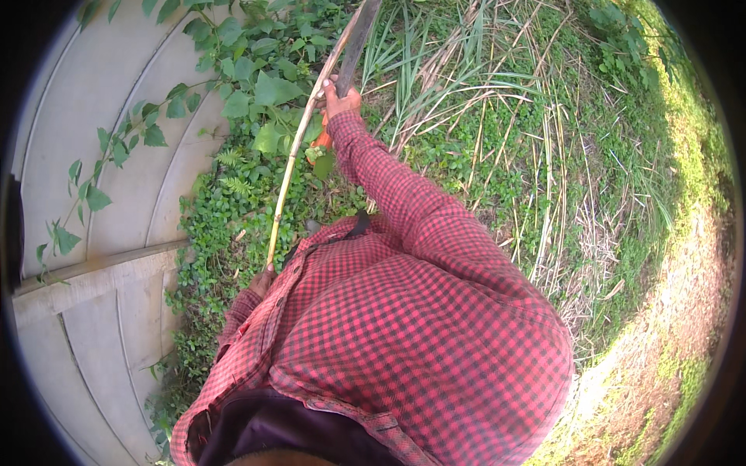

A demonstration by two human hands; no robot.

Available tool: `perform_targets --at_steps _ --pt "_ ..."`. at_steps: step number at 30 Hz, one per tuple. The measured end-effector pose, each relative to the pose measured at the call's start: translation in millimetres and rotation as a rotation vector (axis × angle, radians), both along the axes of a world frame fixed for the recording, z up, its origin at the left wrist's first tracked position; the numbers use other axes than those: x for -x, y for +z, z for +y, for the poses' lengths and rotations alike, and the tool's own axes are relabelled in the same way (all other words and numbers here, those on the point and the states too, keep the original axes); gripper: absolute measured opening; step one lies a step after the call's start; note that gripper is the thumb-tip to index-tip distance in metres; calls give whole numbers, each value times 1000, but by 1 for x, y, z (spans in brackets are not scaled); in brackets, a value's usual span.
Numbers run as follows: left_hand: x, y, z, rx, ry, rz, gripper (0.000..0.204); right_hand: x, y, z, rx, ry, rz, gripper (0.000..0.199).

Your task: The person uses a knife to strip bark and cut long sticks into smaller pieces. They hold the sticks with one hand and use the knife with the other to scrape the surface and sever the wood, dropping the processed pieces onto a pile on the ground.

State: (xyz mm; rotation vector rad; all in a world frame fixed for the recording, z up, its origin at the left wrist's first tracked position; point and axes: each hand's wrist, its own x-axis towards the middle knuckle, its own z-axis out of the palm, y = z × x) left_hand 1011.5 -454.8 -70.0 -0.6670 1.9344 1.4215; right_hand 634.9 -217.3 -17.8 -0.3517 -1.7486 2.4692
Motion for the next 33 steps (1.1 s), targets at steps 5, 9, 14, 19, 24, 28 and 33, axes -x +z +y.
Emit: perform_targets --at_steps 5,9,14,19,24,28,33 --pt "-27 -81 -23 -48 122 -270 66 -6 -15 6 271 43 -136 32" --pt "-25 -86 -27 -265 238 -440 62 -21 -25 10 380 123 -205 32" --pt "104 22 -1 36 66 340 35 -42 -36 8 258 190 -235 33" --pt "340 91 62 286 11 998 35 -64 -40 2 267 252 -263 32" --pt "515 84 133 384 -89 902 44 -92 -42 5 406 299 -324 32" --pt "580 51 173 445 -227 687 41 -116 -49 8 343 291 -374 31" --pt "585 14 178 506 -229 695 39 -140 -64 12 330 358 -504 31"
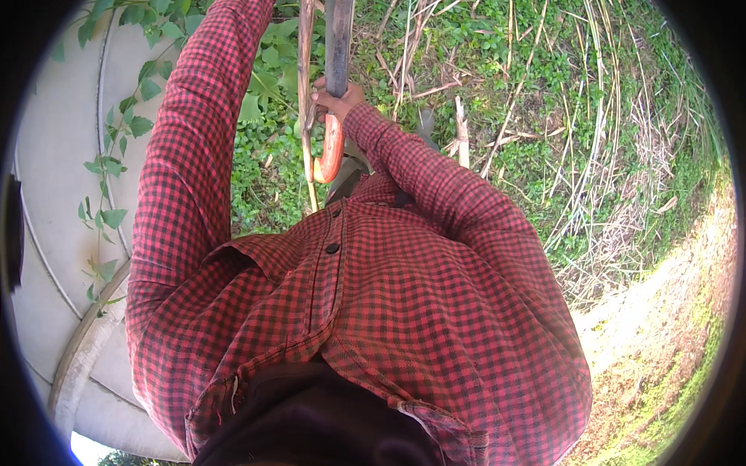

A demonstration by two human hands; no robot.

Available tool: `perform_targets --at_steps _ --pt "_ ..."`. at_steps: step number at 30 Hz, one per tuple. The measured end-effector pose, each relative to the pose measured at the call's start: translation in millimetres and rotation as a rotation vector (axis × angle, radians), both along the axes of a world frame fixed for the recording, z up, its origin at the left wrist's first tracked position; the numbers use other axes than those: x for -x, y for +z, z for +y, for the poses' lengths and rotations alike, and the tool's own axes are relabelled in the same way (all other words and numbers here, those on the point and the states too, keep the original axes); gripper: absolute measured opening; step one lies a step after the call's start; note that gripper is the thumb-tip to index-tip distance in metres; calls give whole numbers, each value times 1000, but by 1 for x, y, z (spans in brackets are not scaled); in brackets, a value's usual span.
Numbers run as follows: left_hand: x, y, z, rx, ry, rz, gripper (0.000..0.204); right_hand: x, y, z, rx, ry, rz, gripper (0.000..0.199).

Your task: The person uses a knife to strip bark and cut long sticks into smaller pieces. They hold the sticks with one hand and use the knife with the other to scrape the surface and sever the wood, dropping the processed pieces onto a pile on the ground.

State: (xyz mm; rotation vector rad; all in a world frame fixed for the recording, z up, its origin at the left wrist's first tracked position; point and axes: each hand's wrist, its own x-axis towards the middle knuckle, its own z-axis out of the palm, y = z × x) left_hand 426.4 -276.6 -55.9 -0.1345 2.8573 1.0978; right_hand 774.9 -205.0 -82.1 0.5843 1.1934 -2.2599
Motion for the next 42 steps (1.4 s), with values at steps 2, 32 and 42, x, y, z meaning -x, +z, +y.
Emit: perform_targets --at_steps 2,32,42 --pt "-3 -8 -1 -1 19 17 38 -3 -4 -1 6 20 11 34" --pt "-56 -20 -6 -282 437 318 35 -24 10 24 -502 884 107 26" --pt "-28 -49 -34 -221 481 509 30 -82 9 15 -127 484 -206 44"
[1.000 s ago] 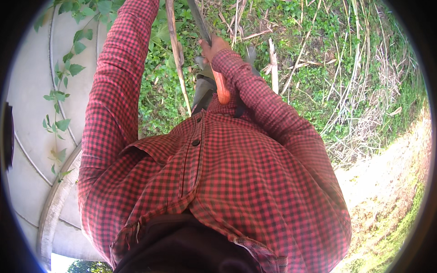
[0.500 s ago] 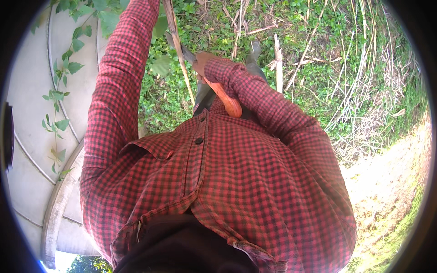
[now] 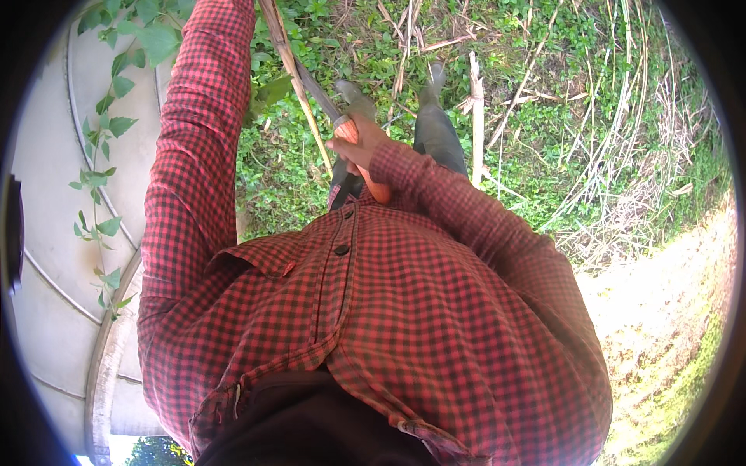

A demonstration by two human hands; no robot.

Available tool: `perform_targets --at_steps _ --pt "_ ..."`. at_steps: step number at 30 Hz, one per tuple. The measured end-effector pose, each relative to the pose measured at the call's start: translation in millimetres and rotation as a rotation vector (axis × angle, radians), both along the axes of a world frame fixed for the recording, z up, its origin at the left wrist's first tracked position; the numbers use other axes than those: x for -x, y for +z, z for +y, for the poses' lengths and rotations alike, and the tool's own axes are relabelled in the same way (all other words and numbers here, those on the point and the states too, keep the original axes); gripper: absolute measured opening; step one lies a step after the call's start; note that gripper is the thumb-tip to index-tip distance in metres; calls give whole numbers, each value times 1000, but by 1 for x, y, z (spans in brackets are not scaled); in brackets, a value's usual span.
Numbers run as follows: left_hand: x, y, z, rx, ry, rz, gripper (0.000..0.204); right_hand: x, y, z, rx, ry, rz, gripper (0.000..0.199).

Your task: The person uses a knife to strip bark and cut long sticks into smaller pieces. They hold the sticks with one hand and use the knife with the other to scrape the surface and sever the wood, dropping the processed pieces onto a pile on the ground.

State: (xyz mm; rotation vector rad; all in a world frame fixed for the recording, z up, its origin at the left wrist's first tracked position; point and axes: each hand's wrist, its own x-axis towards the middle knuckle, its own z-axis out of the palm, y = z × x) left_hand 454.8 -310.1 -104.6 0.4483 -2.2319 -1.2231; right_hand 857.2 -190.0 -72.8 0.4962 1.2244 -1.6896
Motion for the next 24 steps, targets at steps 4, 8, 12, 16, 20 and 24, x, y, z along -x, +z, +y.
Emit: perform_targets --at_steps 4,8,12,16,20,24 --pt "2 -15 -3 22 -49 103 28 15 10 32 153 -166 -177 25" --pt "-2 -18 2 -51 -54 62 28 70 3 46 -16 -640 202 15" --pt "-3 -15 4 78 -46 87 30 59 -2 4 -185 -222 196 20" --pt "-8 -25 -19 172 -60 -129 33 38 -16 -13 -31 -20 182 19" --pt "-11 -53 -27 -43 -60 -101 34 59 -33 14 128 -470 -31 27" --pt "2 -49 -18 97 -27 123 31 46 -24 0 -151 -168 287 27"
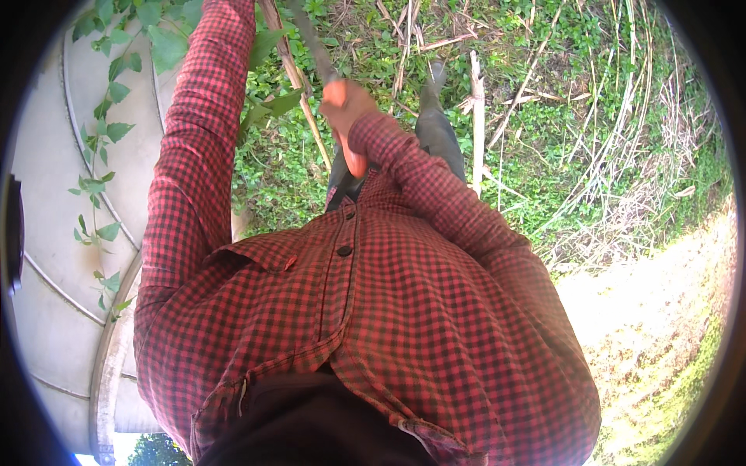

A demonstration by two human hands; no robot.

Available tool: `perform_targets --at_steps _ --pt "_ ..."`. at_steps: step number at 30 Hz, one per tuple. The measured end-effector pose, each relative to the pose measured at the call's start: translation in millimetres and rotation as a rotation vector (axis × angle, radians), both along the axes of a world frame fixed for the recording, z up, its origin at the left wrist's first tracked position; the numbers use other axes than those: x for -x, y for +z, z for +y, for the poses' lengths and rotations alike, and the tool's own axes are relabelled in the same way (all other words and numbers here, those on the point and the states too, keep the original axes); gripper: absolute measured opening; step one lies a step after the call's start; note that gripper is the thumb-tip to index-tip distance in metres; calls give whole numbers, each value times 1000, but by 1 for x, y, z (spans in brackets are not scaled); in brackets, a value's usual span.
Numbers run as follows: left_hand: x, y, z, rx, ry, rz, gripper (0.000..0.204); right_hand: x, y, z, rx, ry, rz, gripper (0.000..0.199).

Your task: The person uses a knife to strip bark and cut long sticks into smaller pieces. They hold the sticks with one hand and use the knife with the other to scrape the surface and sever the wood, dropping the processed pieces onto a pile on the ground.

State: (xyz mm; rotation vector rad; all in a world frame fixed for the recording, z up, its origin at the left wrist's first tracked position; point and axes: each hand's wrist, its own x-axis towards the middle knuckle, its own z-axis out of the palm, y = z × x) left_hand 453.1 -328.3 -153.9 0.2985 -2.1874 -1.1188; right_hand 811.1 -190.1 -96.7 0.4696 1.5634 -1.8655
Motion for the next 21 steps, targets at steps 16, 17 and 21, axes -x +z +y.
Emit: perform_targets --at_steps 16,17,21 --pt "59 -9 15 -260 -265 -472 33 -40 -30 -25 -5 540 -431 46" --pt "61 -9 18 -236 -289 -504 33 -40 -31 -24 -8 446 -423 53" --pt "64 -18 38 -98 -384 -624 33 13 -44 -10 131 -54 -246 48"
